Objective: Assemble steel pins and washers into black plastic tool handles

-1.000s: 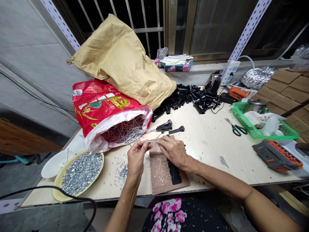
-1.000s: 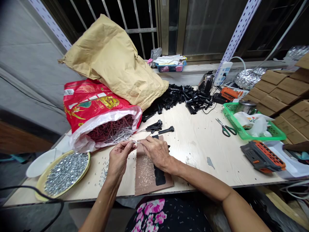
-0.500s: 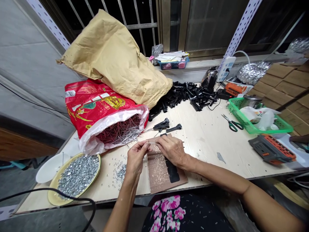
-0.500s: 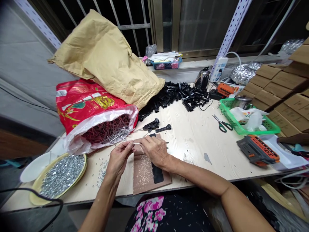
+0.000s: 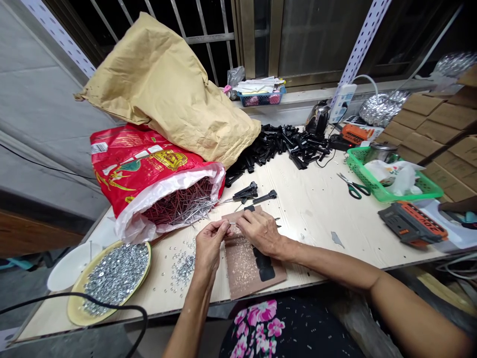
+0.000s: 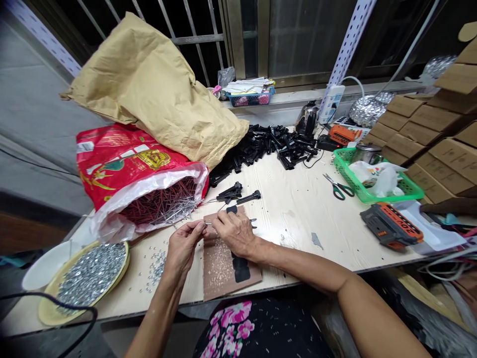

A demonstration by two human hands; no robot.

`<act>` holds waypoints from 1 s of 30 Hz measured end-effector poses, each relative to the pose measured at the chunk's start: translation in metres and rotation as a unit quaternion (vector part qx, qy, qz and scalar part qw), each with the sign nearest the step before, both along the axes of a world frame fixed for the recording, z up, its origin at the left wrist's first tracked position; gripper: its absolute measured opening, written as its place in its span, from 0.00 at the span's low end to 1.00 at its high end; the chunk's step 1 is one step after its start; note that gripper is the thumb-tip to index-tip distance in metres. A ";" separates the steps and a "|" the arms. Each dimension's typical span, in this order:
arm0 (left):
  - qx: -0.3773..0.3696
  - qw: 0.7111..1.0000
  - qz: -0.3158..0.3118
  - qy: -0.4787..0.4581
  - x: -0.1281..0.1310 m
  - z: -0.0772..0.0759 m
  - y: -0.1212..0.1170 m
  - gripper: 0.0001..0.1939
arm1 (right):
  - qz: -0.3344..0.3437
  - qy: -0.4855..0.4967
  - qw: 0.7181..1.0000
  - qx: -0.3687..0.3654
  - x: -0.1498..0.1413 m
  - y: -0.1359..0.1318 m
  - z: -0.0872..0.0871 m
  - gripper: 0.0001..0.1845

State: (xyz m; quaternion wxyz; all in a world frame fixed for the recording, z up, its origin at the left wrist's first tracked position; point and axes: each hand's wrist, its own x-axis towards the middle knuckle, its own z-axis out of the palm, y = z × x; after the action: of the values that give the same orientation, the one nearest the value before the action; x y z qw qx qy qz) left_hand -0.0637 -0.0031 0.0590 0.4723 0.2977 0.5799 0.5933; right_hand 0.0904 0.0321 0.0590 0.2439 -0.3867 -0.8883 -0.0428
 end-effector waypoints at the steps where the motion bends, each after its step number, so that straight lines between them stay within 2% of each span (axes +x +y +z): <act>1: 0.003 1.000 0.001 0.001 0.000 0.000 0.000 0.18 | 0.001 0.002 1.000 -0.013 0.000 0.000 0.000 0.15; 5: 0.012 1.000 0.000 -0.003 0.000 0.001 -0.002 0.18 | 0.008 0.034 0.998 -0.061 -0.001 0.000 -0.002 0.14; 10: 0.000 1.000 -0.005 -0.006 -0.001 0.001 -0.004 0.18 | 0.031 0.031 0.999 -0.031 -0.003 0.002 -0.005 0.15; 14: 0.008 1.000 -0.008 -0.002 0.000 0.002 -0.004 0.18 | 0.054 0.085 0.986 -0.130 -0.001 0.004 -0.003 0.12; 16: 0.002 1.000 -0.012 -0.003 0.000 0.002 -0.003 0.19 | 0.073 0.104 0.981 -0.148 0.000 0.004 -0.003 0.09; 20: -0.019 0.999 -0.029 -0.001 0.002 -0.001 -0.001 0.20 | 0.073 0.073 0.988 -0.118 0.006 0.007 -0.004 0.10; 24: -0.064 0.996 -0.065 0.015 0.007 -0.007 -0.001 0.22 | 0.087 0.064 0.985 -0.137 0.028 0.021 -0.003 0.11; 30: -0.055 0.988 -0.055 0.131 0.016 -0.020 -0.005 0.25 | 0.059 0.026 0.995 -0.078 0.064 0.053 -0.017 0.15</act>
State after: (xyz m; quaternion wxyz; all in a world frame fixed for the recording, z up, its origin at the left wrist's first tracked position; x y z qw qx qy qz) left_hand -0.0476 -0.0082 0.0389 0.4395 0.3779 0.6513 0.4898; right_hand 0.1542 0.0855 0.0424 0.2382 -0.3523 -0.9036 0.0512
